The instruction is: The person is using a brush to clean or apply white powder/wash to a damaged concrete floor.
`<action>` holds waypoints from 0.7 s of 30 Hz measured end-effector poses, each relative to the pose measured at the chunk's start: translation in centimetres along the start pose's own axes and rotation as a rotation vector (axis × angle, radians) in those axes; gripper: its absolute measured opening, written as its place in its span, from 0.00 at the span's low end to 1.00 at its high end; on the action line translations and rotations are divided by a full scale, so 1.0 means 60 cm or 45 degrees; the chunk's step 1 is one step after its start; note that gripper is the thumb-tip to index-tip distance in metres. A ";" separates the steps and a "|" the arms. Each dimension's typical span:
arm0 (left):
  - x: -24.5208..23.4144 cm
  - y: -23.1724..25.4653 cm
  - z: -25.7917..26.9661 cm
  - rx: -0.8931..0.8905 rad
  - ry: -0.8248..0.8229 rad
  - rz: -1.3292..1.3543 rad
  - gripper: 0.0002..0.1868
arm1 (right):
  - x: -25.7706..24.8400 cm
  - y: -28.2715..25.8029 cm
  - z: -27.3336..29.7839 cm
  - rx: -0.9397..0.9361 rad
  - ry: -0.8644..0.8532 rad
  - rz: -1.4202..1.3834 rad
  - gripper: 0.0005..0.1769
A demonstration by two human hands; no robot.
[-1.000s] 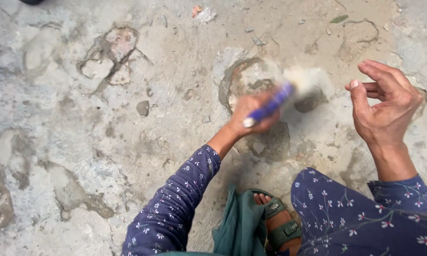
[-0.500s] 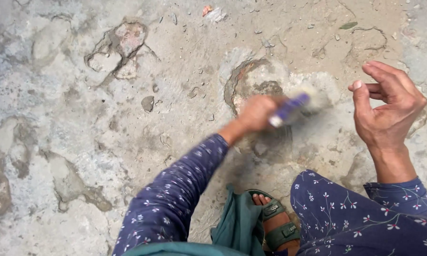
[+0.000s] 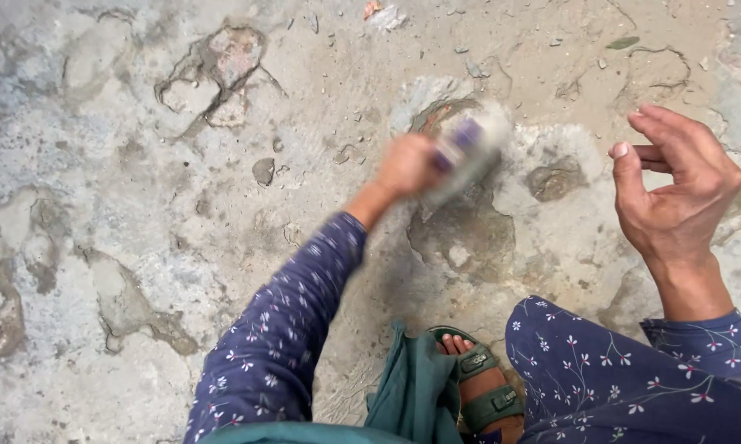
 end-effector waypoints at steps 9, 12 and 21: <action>-0.019 0.176 0.118 0.094 -0.163 0.343 0.15 | 0.021 0.000 0.000 0.031 -0.011 -0.101 0.12; 0.054 0.106 0.160 0.024 -0.402 0.169 0.09 | 0.025 0.001 0.010 -0.007 -0.038 -0.032 0.12; -0.097 0.135 -0.009 0.045 0.291 0.015 0.13 | 0.029 0.021 0.015 -0.028 -0.016 -0.038 0.10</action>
Point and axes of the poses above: each hand's wrist, its own z-axis away from the middle knuckle, its own x-axis out of the palm, y = z × x, the point moved 5 cm from there along -z, towards the middle knuckle, and after that the axes turned 13 degrees about z, right-handed, at the moved point
